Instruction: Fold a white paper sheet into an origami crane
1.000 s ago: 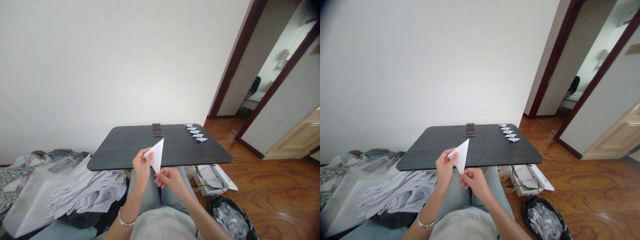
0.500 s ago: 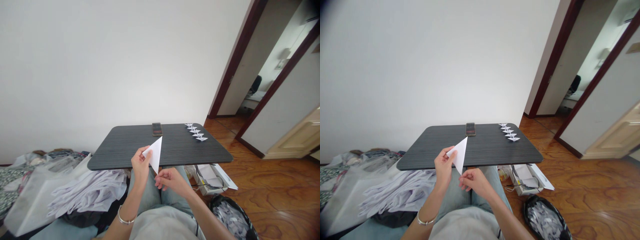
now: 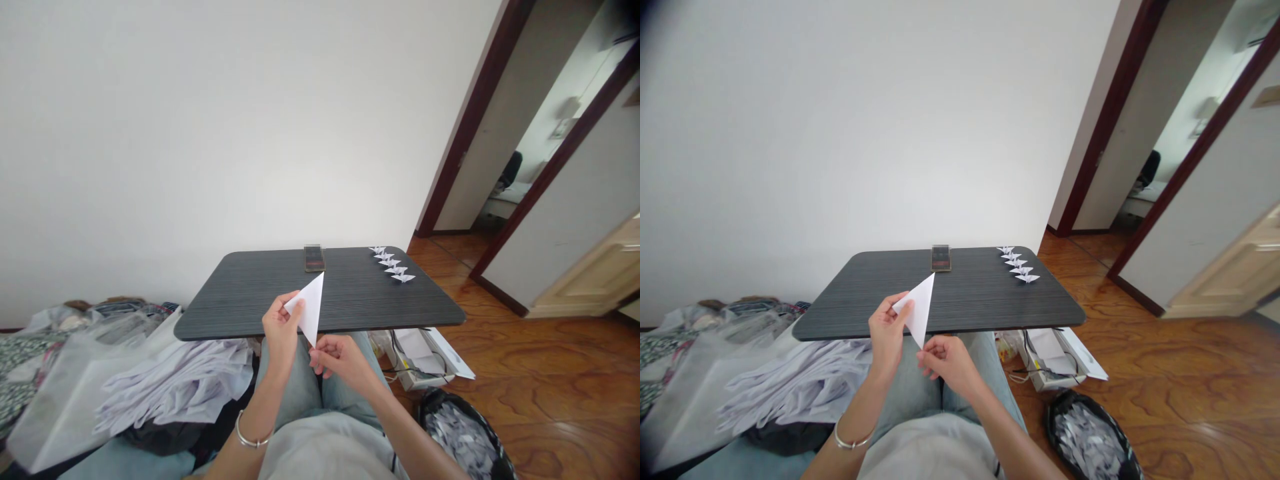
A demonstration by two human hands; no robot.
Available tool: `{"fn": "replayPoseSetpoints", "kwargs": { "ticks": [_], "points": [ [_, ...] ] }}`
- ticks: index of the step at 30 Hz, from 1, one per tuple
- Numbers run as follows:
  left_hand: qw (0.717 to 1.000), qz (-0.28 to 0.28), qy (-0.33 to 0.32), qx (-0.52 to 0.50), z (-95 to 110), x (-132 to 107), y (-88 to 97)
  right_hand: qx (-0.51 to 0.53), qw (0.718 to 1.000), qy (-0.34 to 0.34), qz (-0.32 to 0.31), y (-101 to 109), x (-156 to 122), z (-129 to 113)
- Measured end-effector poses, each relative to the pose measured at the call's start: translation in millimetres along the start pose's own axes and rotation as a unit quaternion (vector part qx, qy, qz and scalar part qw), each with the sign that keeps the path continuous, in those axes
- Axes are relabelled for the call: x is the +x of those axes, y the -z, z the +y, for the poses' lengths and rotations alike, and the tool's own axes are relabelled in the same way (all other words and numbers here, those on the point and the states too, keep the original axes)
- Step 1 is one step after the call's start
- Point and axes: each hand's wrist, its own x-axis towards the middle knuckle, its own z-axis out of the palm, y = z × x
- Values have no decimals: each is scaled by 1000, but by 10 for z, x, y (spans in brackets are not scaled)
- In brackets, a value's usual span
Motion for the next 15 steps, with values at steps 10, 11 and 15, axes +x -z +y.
{"fn": "replayPoseSetpoints", "kwargs": {
  "ticks": [10,11,15],
  "points": [
    [1000,7,2,-3,9,16,15,7,999,45,17,46,30,31],
    [1000,8,5,-8,11,18,15,5,999,46,21,58,33,30],
    [1000,8,8,-10,23,3,-5,-5,996,61,59,52,65,-11]
  ]
}}
